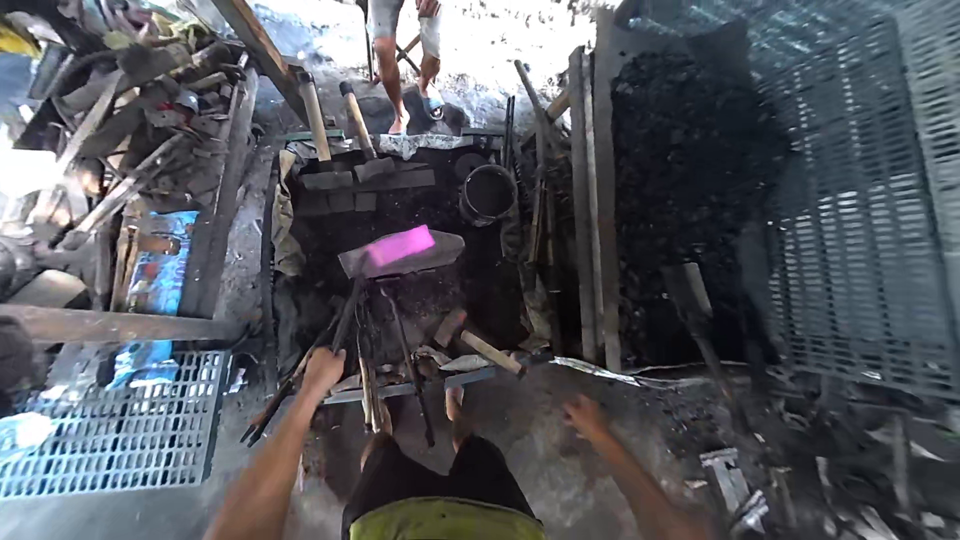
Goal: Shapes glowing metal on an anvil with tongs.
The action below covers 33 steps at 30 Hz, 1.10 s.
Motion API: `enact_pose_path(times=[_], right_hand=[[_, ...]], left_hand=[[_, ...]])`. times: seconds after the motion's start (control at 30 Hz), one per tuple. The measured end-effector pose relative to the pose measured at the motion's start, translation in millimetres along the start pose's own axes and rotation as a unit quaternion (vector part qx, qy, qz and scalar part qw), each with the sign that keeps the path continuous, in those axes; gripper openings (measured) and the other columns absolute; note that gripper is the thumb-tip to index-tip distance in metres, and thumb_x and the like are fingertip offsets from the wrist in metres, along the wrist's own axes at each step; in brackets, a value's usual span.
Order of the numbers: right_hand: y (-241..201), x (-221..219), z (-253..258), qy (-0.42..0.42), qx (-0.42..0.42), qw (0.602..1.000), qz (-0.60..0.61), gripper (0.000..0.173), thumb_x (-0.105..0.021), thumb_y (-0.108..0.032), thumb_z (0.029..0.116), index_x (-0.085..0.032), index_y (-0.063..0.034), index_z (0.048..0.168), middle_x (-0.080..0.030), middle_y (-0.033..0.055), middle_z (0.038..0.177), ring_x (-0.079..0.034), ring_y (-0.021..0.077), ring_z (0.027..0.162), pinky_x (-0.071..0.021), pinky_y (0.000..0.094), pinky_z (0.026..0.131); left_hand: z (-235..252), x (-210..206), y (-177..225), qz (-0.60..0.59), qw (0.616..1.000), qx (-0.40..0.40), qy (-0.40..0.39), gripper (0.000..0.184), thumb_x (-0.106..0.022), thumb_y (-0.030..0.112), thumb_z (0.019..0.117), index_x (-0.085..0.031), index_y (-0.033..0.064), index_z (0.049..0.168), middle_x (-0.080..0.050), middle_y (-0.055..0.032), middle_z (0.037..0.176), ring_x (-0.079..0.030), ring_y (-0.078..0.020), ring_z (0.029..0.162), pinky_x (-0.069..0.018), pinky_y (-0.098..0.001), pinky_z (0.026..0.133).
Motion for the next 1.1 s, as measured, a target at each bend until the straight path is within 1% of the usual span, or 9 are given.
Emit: enact_pose_path(times=[0.07,0.1,0.2,0.3,0.53,0.67,0.77,0.9,1.1], right_hand=[[44,6,-37,0.042,-0.063,0.996,0.050,0.043,-0.050,-0.020,0.1092,-0.047,0.0010,0.147,-0.062,0.0288,0.130,-0.067,0.0423,0.111,-0.0561,0.0577,0.090],[59,2,-60,0.049,-0.083,0.992,0.077,0.042,-0.047,-0.019,0.1101,-0.046,0.0021,0.146,-0.062,0.0298,0.131,-0.066,0.0432,0.111,-0.0556,0.0583,0.090],[98,-35,-112,0.044,-0.101,0.988,0.109,0.038,-0.049,-0.015,0.1086,-0.051,0.0045,0.141,-0.063,0.0302,0.126,-0.067,0.0422,0.106,-0.0556,0.0572,0.088],[125,-83,-145,-0.023,-0.124,0.987,0.094,0.040,-0.052,-0.018,0.1074,-0.051,0.0001,0.143,-0.066,0.0255,0.124,-0.068,0.0391,0.108,-0.0567,0.0568,0.090],[117,-144,-189,-0.064,-0.112,0.987,0.092,0.041,-0.051,-0.019,0.1078,-0.051,0.0027,0.142,-0.064,0.0268,0.126,-0.068,0.0352,0.107,-0.0568,0.0535,0.088],[104,-140,-184,-0.050,-0.104,0.991,0.072,0.040,-0.050,-0.018,0.1086,-0.050,0.0008,0.143,-0.066,0.0253,0.124,-0.069,0.0372,0.106,-0.0573,0.0544,0.088],[94,-129,-176,-0.030,-0.084,0.993,0.076,0.039,-0.051,-0.017,0.1083,-0.051,-0.0001,0.144,-0.068,0.0247,0.121,-0.070,0.0366,0.105,-0.0579,0.0541,0.088],[85,-121,-177,-0.007,-0.058,0.996,0.074,0.038,-0.052,-0.021,0.1085,-0.053,-0.0033,0.143,-0.069,0.0215,0.119,-0.071,0.0340,0.103,-0.0589,0.0524,0.085],[101,-142,-192,-0.011,-0.067,0.995,0.074,0.038,-0.052,-0.020,0.1082,-0.054,-0.0041,0.142,-0.070,0.0209,0.119,-0.071,0.0334,0.104,-0.0591,0.0522,0.089]], left_hand=[[26,25,-1,0.042,0.999,-0.024,-0.024,0.052,-0.055,0.040,0.1042,-0.061,-0.0061,0.127,-0.065,-0.0299,0.121,-0.065,-0.0438,0.114,-0.0513,-0.0631,0.097],[40,34,-1,0.059,0.997,-0.034,-0.035,0.052,-0.054,0.041,0.1045,-0.060,-0.0063,0.127,-0.065,-0.0303,0.121,-0.066,-0.0435,0.112,-0.0520,-0.0626,0.095],[71,51,-1,0.089,0.993,-0.045,-0.064,0.055,-0.050,0.046,0.1062,-0.058,-0.0054,0.124,-0.064,-0.0275,0.112,-0.068,-0.0371,0.092,-0.0556,-0.0561,0.081],[80,60,3,0.095,0.992,-0.047,-0.074,0.055,-0.049,0.045,0.1070,-0.059,-0.0071,0.122,-0.063,-0.0298,0.118,-0.068,-0.0399,0.101,-0.0546,-0.0582,0.087],[81,69,8,0.112,0.987,-0.069,-0.087,0.052,-0.047,0.042,0.1077,-0.063,-0.0075,0.115,-0.065,-0.0294,0.115,-0.067,-0.0401,0.101,-0.0536,-0.0584,0.087],[86,66,4,0.101,0.989,-0.060,-0.088,0.050,-0.047,0.040,0.1082,-0.064,-0.0062,0.110,-0.065,-0.0272,0.108,-0.067,-0.0367,0.093,-0.0537,-0.0557,0.082],[90,66,3,0.099,0.990,-0.056,-0.085,0.049,-0.048,0.041,0.1080,-0.064,-0.0053,0.112,-0.065,-0.0277,0.110,-0.067,-0.0374,0.095,-0.0539,-0.0560,0.083],[102,62,1,0.111,0.989,-0.062,-0.075,0.049,-0.052,0.041,0.1063,-0.065,-0.0059,0.109,-0.066,-0.0278,0.105,-0.067,-0.0383,0.090,-0.0544,-0.0568,0.080],[99,64,3,0.098,0.991,-0.046,-0.076,0.053,-0.052,0.043,0.1065,-0.062,-0.0086,0.109,-0.062,-0.0259,0.093,-0.062,-0.0358,0.077,-0.0535,-0.0570,0.073]])
Point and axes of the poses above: each hand's wrist, its own z-axis towards the middle knuckle, its own x-axis out of the back of the hand, y = z × x, the point moved 5 cm from there along z, towards the middle knuckle
